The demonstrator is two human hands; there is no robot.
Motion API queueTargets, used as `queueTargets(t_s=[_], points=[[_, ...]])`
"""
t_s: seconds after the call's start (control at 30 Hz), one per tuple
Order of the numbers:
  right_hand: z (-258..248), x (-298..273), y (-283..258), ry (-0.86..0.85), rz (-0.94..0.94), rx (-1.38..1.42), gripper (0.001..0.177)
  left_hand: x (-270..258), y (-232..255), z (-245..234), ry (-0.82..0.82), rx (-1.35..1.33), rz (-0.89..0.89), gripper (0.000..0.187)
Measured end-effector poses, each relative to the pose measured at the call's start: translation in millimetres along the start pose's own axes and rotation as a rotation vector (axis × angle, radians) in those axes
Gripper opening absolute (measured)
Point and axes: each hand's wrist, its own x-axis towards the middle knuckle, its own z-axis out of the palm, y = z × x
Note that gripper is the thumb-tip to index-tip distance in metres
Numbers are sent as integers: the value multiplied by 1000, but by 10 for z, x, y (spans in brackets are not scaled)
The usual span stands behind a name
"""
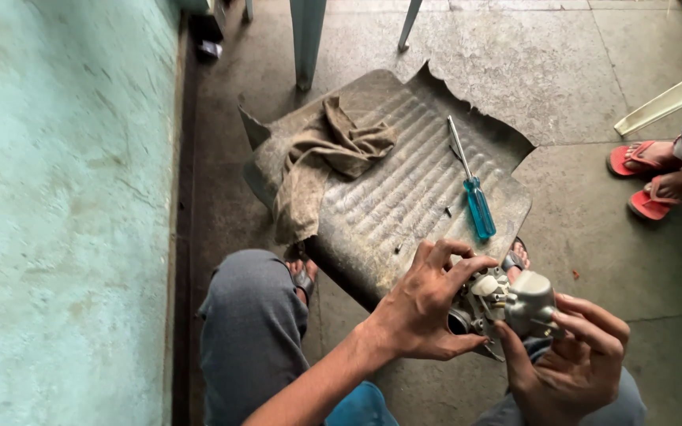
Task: Cleaning and reassembling a motorcycle carburetor using a cloth and a screwdriver.
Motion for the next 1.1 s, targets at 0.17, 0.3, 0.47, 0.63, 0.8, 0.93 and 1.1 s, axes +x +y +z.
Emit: queueTargets(t_s=[0.17,0.3,0.47,0.63,0.8,0.93,1.1], points=[[-31,-32,103,-24,9,-28,62,-24,50,3,21,-60,-4,85],[-2,-36,87,-58,11,-77,67,-33,52,17,41,-72,3,85],[17,-1,82,-56,37,-36,70,-46,52,48,69,-73,-6,86],[5,46,56,-114,69,-2,65,-66,33,115,75,-72,-11,85],[-87,-15,168,-147,100,8,56,-66,29,163,82,-57,5,87],[-4,79,-14,-130,141,64,51,-64,60,213,92,-43,11,90],[-67,48,86,-125,182,81,51,-82,100,261,59,-60,-27,90]])
